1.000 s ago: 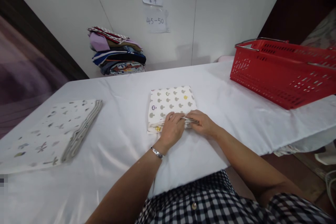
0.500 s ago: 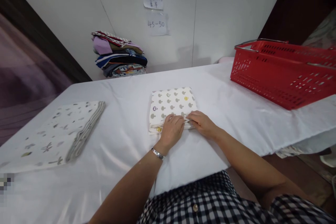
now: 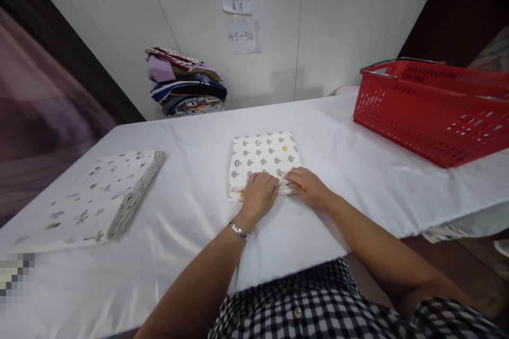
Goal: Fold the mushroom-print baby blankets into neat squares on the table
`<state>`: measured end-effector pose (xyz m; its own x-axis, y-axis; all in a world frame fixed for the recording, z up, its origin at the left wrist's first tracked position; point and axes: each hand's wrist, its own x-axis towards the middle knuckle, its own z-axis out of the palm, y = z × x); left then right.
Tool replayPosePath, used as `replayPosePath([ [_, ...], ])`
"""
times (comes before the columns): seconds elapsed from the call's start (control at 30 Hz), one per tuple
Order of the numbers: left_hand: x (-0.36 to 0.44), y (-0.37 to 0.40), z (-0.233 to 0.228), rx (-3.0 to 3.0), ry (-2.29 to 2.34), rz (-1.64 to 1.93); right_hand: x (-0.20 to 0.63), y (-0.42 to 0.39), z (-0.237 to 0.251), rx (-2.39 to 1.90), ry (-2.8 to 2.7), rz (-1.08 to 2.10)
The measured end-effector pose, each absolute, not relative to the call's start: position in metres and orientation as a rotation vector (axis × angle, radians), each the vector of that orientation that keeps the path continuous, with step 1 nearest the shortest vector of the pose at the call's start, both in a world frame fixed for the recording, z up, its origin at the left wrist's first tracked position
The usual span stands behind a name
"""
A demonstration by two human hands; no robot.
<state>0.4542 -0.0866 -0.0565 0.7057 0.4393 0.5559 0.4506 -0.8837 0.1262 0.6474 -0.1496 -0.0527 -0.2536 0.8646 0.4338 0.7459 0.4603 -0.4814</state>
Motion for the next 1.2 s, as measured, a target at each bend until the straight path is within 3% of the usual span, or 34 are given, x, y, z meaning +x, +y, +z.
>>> replayPosePath([
  [0.27,0.456,-0.084,-0.054,-2.888,-0.733,-0.847,0.635,-0.149,-0.059,-1.404,-2.087,0.028],
  [0.8,0.414,-0.074,-0.058,-2.741,-1.026,-1.001,0.638,-0.145,-0.065,-1.359,-2.003,0.05],
  [1.2,0.422,-0.089,-0.056,-2.753,-0.9,-0.989,0.637,-0.144,-0.067,-1.346,-1.996,0.02],
])
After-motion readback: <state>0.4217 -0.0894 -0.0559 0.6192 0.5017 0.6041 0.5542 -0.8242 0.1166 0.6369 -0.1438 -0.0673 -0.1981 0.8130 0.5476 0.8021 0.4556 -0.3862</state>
